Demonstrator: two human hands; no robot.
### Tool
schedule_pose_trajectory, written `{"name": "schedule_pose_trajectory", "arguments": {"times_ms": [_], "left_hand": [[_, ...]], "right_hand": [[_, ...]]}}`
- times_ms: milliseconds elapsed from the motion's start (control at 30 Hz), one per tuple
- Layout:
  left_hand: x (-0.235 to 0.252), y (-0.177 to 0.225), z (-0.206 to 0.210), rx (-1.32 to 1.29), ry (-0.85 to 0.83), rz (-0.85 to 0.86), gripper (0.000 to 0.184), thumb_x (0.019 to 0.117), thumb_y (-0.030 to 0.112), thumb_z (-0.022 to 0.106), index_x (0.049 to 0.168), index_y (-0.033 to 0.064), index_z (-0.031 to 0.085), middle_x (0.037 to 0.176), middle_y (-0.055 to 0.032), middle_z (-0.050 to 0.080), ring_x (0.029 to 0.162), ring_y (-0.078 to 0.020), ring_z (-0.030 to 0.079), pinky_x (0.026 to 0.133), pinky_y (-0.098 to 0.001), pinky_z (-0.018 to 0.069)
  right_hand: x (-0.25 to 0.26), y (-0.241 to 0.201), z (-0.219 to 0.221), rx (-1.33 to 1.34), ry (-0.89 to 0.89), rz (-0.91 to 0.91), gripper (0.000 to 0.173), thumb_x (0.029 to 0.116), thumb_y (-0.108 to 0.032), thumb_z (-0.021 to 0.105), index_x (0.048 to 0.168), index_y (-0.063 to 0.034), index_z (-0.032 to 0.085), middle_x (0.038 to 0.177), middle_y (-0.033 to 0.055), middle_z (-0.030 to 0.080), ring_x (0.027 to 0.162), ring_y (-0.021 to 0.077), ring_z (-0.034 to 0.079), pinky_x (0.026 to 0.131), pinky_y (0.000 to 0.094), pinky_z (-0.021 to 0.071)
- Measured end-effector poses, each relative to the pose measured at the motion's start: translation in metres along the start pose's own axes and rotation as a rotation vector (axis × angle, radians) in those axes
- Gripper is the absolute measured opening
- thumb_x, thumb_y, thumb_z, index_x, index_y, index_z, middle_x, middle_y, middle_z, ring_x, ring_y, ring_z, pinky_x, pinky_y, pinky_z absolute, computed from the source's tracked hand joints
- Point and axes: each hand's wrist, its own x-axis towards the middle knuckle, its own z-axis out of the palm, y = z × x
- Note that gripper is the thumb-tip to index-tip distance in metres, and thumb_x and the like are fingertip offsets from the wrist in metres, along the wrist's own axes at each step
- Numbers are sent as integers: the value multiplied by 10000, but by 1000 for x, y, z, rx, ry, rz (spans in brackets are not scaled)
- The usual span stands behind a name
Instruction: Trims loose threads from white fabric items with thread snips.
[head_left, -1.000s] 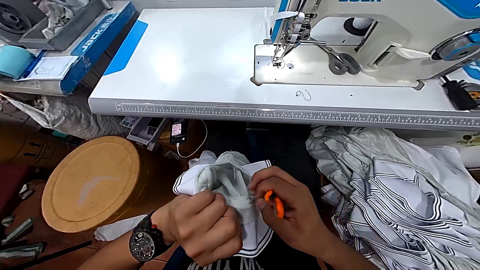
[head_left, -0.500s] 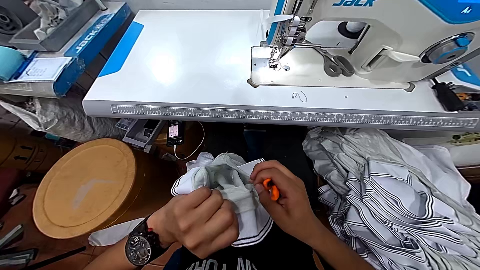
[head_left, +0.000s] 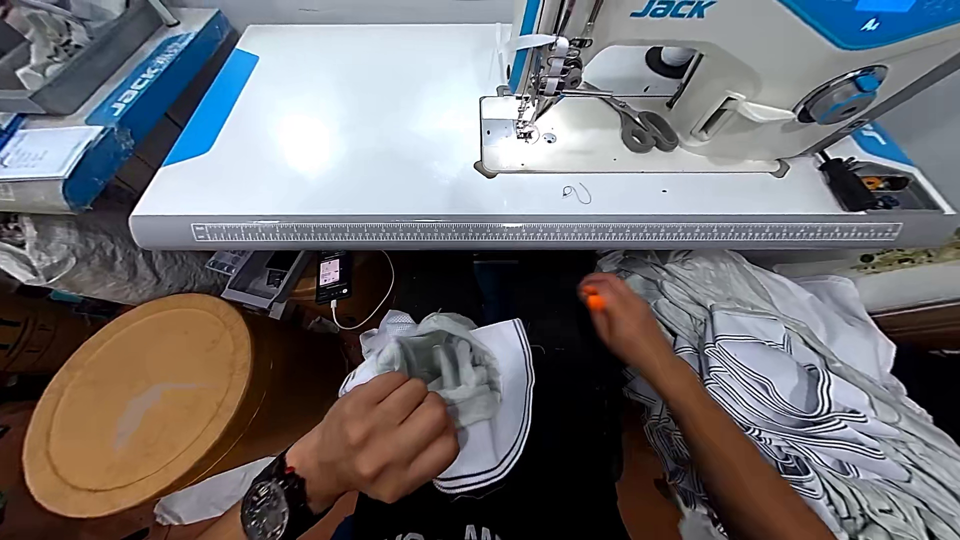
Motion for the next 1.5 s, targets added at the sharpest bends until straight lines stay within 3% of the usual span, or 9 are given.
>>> {"name": "schedule_pose_trajectory", "arguments": {"times_ms": [200,300,467,667,833,1033,1133,1233,1500], "left_hand": [[7,-7,-3,28,-1,-61,287,1053,109,462,1290,65,619,718,-60,490,578,-220,455,520,-346,374],[15,-14,-4,-14,-6,-120,274,1053,104,458,1238,75,658,732,-72,535,603,-224,504,531,-350,405],[12,-22,-16,-167,68,-188,234,1046,124,511,1250,128,626,1088,-95,643,1031,-243,637,929,-407,537],[-12,-1,-17,-163,111,-186,199,1048,113,540,1238,93,595,1071,-102,641,989,-239,659,907,-384,564],[-11,-1,-17,-131,105,-175,194,1039,106,546,1221,87,611,1051,-96,642,963,-240,647,884,-384,550],[-19,-13,-12,-397,92,-478,249,983,334,630,1094,112,612,1186,-77,680,1155,-180,653,987,-336,562],[-5,-15,3,-583,135,-632,165,933,255,712,969,107,649,1065,-29,715,1001,-107,688,850,-275,605],[8,-17,11,-697,68,-802,120,891,247,730,969,163,694,1012,42,723,940,-72,693,809,-271,614],[-10,-37,3,-1813,-238,-1205,117,917,206,743,1012,140,765,941,-6,775,839,-68,733,771,-265,618]], "right_hand": [[-12,-7,-27,497,-55,193,352,920,-304,719,1219,-121,682,1293,32,659,825,100,638,661,297,551],[1,-78,-4,775,-306,-106,640,796,-557,823,1280,-168,670,1456,-5,573,1104,51,626,852,252,568],[6,-109,45,450,-185,-184,286,879,-143,743,1163,-121,715,1028,11,735,953,143,705,813,373,608],[17,-92,-4,902,-227,-143,342,940,-343,736,1186,-105,727,1044,-29,667,794,-25,557,650,132,475],[54,-115,33,369,-332,-270,113,865,-142,777,978,-154,770,1081,7,698,883,151,692,685,398,600],[45,-16,-27,-136,-12,263,161,918,-76,705,1071,-33,731,1102,196,711,890,432,706,662,685,541],[23,-63,-27,426,-38,61,403,927,-462,720,1214,-180,715,1206,-14,695,948,107,668,765,328,589],[18,-119,11,751,-261,-66,515,808,-451,855,1189,-131,720,1310,30,676,1170,132,653,951,368,588],[17,-60,-7,1168,-500,-89,213,975,-306,699,894,-129,612,742,-77,601,665,-42,540,593,145,444]]}}
